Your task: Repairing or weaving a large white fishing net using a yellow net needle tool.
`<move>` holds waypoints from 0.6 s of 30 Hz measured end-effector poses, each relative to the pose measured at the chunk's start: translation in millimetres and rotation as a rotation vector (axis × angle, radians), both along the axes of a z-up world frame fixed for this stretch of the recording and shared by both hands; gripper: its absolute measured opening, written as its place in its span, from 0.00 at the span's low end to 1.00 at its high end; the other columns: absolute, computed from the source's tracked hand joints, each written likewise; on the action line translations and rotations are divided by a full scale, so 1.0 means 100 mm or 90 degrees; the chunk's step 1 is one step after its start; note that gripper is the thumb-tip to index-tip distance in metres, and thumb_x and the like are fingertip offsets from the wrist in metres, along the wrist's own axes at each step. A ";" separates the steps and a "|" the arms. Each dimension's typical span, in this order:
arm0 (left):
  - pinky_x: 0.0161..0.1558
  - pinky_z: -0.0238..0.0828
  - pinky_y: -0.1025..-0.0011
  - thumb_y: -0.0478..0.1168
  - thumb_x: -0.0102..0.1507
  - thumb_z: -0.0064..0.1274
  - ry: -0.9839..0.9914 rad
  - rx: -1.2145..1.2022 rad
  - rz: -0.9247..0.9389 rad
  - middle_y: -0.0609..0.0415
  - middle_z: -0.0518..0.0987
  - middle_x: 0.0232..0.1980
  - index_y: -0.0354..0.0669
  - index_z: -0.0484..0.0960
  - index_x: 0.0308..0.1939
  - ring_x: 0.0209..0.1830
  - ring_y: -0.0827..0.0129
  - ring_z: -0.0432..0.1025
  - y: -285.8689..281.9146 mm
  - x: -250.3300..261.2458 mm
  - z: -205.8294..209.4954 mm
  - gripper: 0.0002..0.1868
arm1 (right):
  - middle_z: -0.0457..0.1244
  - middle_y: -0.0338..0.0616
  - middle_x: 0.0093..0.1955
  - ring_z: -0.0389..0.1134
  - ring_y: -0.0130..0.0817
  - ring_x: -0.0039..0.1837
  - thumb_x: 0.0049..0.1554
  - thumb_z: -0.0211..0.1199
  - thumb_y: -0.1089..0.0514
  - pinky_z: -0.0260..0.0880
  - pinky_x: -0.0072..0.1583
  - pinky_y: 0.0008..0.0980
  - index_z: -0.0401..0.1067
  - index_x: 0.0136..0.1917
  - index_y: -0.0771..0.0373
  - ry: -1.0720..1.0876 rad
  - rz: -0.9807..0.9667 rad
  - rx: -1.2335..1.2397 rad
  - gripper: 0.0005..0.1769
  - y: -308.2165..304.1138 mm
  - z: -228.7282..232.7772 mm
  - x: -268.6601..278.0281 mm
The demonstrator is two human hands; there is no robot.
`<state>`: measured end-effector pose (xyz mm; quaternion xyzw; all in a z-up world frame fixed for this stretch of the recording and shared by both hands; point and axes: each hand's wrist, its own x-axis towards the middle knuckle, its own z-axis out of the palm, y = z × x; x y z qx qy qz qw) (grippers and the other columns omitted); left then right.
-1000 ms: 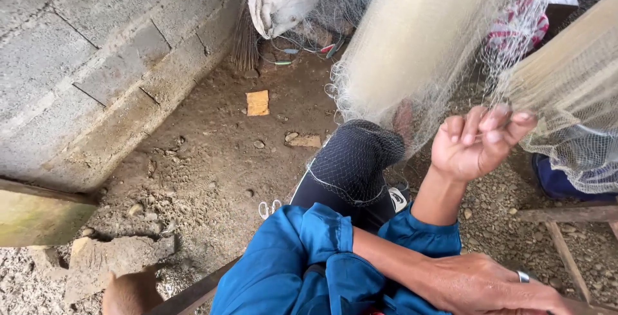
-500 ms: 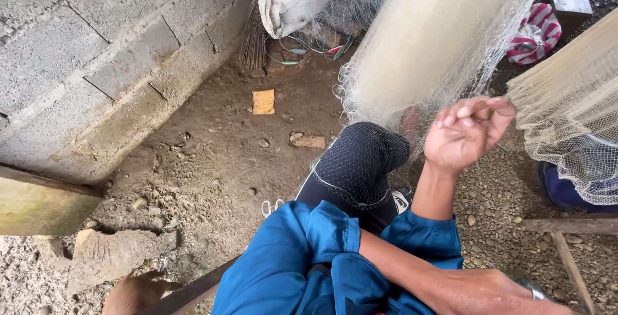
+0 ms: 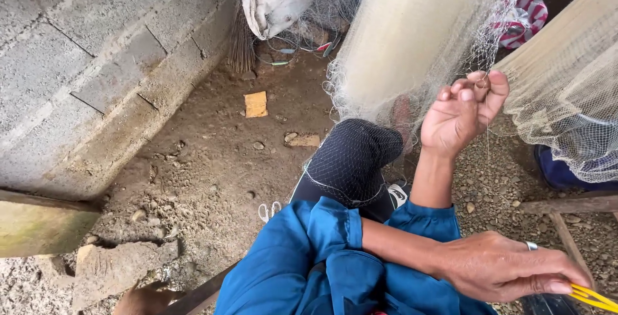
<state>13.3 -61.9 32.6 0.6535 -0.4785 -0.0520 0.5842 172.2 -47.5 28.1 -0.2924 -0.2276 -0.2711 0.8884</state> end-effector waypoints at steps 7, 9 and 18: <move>0.25 0.63 0.79 0.51 0.66 0.26 -0.001 0.031 0.004 0.65 0.70 0.31 0.70 0.53 0.55 0.27 0.78 0.70 0.02 0.01 0.01 0.13 | 0.56 0.42 0.48 0.56 0.23 0.37 0.51 0.53 0.68 0.57 0.36 0.21 0.55 0.54 0.60 -0.014 -0.112 0.013 0.18 0.04 0.00 -0.07; 0.31 0.67 0.81 0.50 0.66 0.26 -0.002 0.009 -0.012 0.68 0.70 0.39 0.68 0.54 0.55 0.31 0.78 0.70 -0.01 0.02 -0.04 0.13 | 0.57 0.45 0.48 0.56 0.23 0.34 0.52 0.52 0.68 0.58 0.34 0.21 0.54 0.56 0.60 -0.011 -0.131 0.005 0.19 0.02 -0.02 -0.05; 0.27 0.61 0.81 0.50 0.67 0.27 -0.003 -0.019 0.003 0.67 0.69 0.33 0.70 0.53 0.56 0.27 0.78 0.67 0.00 0.00 -0.07 0.13 | 0.61 0.49 0.40 0.52 0.22 0.27 0.52 0.51 0.75 0.55 0.29 0.18 0.59 0.51 0.61 0.052 -0.103 0.106 0.16 0.02 0.07 -0.06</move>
